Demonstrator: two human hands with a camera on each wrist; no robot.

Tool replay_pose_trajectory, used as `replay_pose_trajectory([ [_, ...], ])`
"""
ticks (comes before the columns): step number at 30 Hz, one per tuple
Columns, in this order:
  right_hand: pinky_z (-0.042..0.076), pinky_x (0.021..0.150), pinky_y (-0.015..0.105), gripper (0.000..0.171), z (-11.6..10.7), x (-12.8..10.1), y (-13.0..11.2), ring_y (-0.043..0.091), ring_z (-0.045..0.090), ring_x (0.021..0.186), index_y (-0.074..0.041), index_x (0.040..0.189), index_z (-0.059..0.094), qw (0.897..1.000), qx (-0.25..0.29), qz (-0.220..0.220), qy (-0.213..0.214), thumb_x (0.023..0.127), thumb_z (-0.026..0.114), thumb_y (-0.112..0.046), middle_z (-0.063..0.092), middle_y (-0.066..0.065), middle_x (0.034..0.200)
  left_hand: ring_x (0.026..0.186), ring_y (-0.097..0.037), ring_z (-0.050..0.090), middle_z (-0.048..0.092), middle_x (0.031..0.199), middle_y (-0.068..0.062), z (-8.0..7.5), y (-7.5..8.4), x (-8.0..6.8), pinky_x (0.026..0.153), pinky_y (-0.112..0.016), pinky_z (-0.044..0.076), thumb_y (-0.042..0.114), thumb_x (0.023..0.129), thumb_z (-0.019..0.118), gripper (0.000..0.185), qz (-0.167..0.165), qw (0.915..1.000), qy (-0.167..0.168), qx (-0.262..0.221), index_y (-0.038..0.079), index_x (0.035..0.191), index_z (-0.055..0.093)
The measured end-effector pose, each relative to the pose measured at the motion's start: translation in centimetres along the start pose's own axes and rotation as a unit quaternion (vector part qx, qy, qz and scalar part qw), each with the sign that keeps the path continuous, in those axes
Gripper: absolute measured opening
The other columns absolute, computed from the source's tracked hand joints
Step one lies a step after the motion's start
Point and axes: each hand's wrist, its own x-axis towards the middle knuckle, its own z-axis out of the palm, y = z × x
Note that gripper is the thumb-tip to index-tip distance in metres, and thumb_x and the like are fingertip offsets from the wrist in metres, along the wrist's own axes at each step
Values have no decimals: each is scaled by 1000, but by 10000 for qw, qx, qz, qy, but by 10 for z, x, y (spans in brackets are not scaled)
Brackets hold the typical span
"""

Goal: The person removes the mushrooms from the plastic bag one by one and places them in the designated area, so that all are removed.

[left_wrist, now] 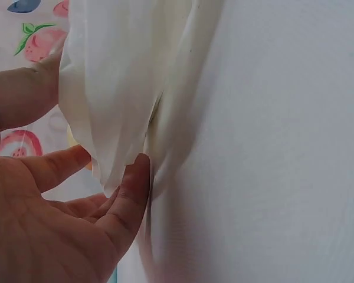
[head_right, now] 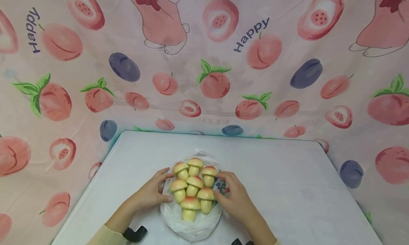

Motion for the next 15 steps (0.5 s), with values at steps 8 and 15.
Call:
replay_pose_trajectory([
  [8, 61, 86, 27, 44, 2, -1, -5, 38, 64, 126, -13, 138, 63, 9982, 396, 407, -180, 96, 79, -16, 64, 8, 143, 158, -55, 30, 21, 178, -21, 1, 2, -1, 123, -71, 34, 13, 76, 97, 89, 19, 10000, -75, 45, 5, 154, 55],
  [15, 60, 84, 24, 46, 3, -1, -9, 34, 64, 128, -12, 138, 65, 9960, 364, 755, -317, 95, 80, -16, 66, 8, 141, 160, -53, 28, 24, 178, -20, 4, 1, -1, 124, -74, 29, 7, 72, 97, 90, 19, 9999, 19, 156, 6, 152, 57],
])
